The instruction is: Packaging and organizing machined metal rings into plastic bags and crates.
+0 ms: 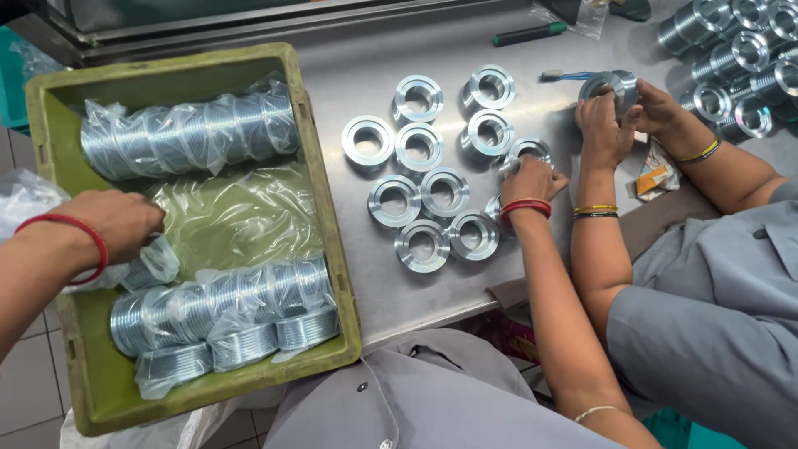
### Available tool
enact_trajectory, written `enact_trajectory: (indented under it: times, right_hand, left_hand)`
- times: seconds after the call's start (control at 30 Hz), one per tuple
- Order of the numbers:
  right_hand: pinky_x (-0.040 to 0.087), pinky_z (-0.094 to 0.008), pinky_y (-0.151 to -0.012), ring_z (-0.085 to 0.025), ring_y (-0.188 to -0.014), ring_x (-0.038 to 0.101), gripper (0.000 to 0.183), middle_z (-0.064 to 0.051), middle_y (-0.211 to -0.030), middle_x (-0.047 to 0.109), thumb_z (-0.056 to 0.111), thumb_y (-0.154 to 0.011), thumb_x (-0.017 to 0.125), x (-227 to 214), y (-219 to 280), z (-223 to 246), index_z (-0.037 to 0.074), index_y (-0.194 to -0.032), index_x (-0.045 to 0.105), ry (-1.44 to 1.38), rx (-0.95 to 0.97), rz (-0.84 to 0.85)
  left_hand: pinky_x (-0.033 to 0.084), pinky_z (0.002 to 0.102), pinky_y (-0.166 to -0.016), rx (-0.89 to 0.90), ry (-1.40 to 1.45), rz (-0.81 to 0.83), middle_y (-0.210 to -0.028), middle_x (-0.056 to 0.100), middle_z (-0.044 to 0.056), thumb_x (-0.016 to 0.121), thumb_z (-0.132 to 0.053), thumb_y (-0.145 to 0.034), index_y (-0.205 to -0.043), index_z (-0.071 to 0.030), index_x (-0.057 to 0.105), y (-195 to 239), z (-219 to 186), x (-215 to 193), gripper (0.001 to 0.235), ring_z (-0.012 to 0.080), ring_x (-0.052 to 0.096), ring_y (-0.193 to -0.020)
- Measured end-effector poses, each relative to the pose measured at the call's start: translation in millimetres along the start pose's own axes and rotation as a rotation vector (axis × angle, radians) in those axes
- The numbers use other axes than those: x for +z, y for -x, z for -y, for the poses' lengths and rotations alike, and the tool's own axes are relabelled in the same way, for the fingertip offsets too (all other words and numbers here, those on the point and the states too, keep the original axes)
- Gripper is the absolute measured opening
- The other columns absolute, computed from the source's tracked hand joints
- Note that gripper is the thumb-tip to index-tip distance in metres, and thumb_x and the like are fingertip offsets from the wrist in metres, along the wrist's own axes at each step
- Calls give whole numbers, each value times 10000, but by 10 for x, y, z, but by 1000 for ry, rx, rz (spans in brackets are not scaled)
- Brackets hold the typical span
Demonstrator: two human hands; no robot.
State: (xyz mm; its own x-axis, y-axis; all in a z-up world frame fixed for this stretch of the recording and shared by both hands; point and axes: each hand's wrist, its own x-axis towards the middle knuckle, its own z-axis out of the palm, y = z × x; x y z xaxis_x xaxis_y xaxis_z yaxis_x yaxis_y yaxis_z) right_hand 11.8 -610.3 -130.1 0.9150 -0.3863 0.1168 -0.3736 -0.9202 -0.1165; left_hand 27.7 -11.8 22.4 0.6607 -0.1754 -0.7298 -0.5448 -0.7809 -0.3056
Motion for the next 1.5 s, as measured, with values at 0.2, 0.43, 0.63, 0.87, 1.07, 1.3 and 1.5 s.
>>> enact_trajectory:
  times: [0.2,0.43,0.63,0.87,1.07,1.3,1.5]
  right_hand:
    - [57,-760,-1111,-436,-1450,290,794,-253,-1559,350,624,-942,609,-290,591,517,220,-1583,371,-228,-79,41]
    - [-101,-784,-1089,-446,-1543,-38,862,-171,-1689,4,766,-794,588,-433,581,735,426,-1553,364,-100,-138,235]
    - [-86,-806,-1115,-384,-1579,14,586,-34,-1739,6,685,-882,551,-256,356,523,460,-1423,561,-16,-97,231]
    - [-30,-808,-1120,-402,-1539,121,490,48,-1736,48,639,-927,539,-255,167,348,490,-1392,589,-11,-127,205]
    - [-30,-797,-1129,-415,-1529,130,564,-12,-1719,134,629,-922,556,-120,-34,155,381,-1428,580,-1,-70,147]
    - [48,-772,-1146,-490,-1476,206,674,-290,-1585,374,578,-917,685,-325,868,1215,74,-1364,642,-99,-530,-32]
    - [473,-432,-1108,-337,-1293,595,298,-157,-1389,644,171,-953,704,-1342,1449,2337,84,-1238,705,-861,-655,73]
  left_hand:
    - [601,407,-950,26,156,-65,-1110,758,73,771,-280,-811,-1048,-185,764,5,20,3,256,285,731,-1087]
    - [587,463,-897,-57,331,-129,-1031,784,133,672,-410,-920,-1116,-180,735,-19,-2,52,308,342,737,-1028]
    - [576,490,-897,-82,411,-194,-1077,779,120,524,-459,-1011,-1132,-201,750,-67,-157,95,363,355,725,-1045]
    - [557,484,-951,-91,519,-234,-1097,770,166,609,-524,-941,-1212,-193,756,-95,-232,315,453,369,709,-1074]
    - [554,453,-981,-114,510,-210,-1134,747,190,831,-629,-696,-1245,-144,731,-47,-313,323,739,365,701,-1102]
    - [559,466,-959,-54,589,-322,-1063,762,196,786,-459,-787,-1178,-144,775,-333,-289,644,502,387,715,-1036]
    - [555,471,-920,-14,765,-448,-998,745,239,822,-387,-733,-1122,-90,779,-518,-181,876,491,413,711,-961]
